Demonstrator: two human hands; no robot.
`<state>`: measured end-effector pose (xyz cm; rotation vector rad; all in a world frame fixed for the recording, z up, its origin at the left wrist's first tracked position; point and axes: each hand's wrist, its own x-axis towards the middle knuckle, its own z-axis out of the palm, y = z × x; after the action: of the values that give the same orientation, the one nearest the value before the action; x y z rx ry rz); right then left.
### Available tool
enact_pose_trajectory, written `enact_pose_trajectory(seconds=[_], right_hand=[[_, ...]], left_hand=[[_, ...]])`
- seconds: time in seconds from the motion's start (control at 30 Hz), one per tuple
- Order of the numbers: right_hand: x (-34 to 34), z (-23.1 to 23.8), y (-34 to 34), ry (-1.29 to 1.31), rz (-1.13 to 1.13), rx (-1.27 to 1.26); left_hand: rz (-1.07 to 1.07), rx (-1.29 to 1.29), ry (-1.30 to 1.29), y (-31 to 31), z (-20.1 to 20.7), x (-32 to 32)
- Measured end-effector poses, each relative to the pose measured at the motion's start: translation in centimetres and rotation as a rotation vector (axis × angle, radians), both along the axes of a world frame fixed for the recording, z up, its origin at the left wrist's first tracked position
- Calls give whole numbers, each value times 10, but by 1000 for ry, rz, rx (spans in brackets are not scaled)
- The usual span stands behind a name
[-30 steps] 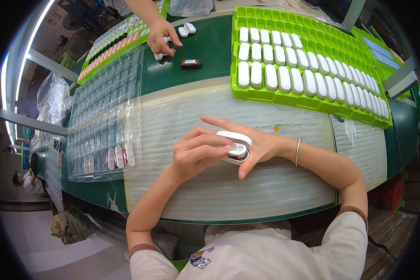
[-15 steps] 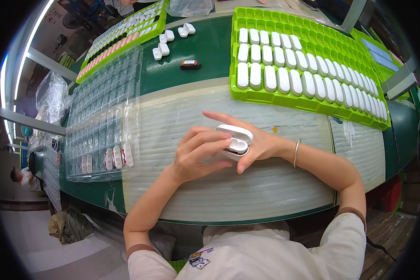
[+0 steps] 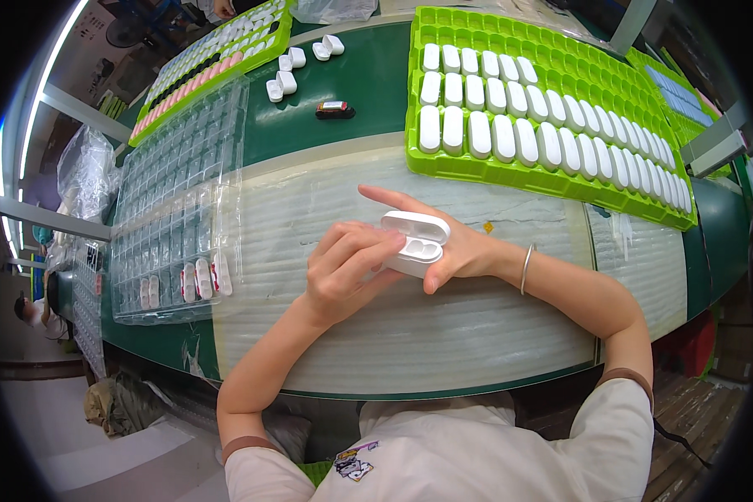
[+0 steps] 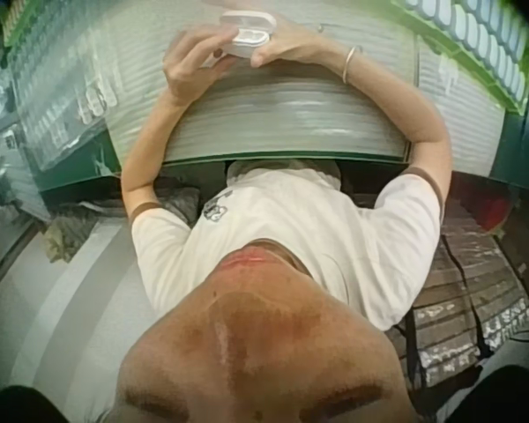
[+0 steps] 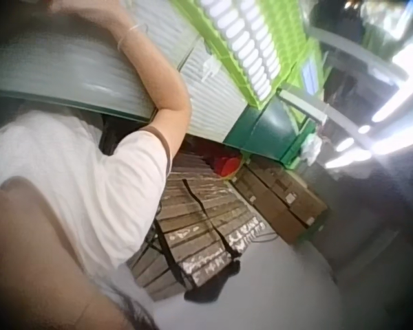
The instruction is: The person assembles white wireless earbuds by placing small components into charging cases. They repeatedly open and close the cases, insert components, and place the finished units into green trays. The person also handles small batteries and places them into the cases.
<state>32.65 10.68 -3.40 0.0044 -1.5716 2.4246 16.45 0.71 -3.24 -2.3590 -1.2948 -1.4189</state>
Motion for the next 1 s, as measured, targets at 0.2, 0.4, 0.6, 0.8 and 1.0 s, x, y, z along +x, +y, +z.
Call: enact_pose_trajectory(seconds=[0.2, 0.4, 0.6, 0.8, 1.0], right_hand=[[1, 5, -1, -1, 39, -76], [-3, 19, -1, -17, -388, 418], [-30, 26, 4, 301, -1070, 985], [-48, 38, -10, 298, -1019, 931], [-53, 26, -12, 310, -978, 1094]], left_hand=[[72, 22, -38, 1, 1, 4], [233, 29, -30, -5, 9, 1], [348, -16, -130, -11, 23, 12], [404, -1, 6, -12, 30, 5], [434, -140, 258, -18, 25, -1]])
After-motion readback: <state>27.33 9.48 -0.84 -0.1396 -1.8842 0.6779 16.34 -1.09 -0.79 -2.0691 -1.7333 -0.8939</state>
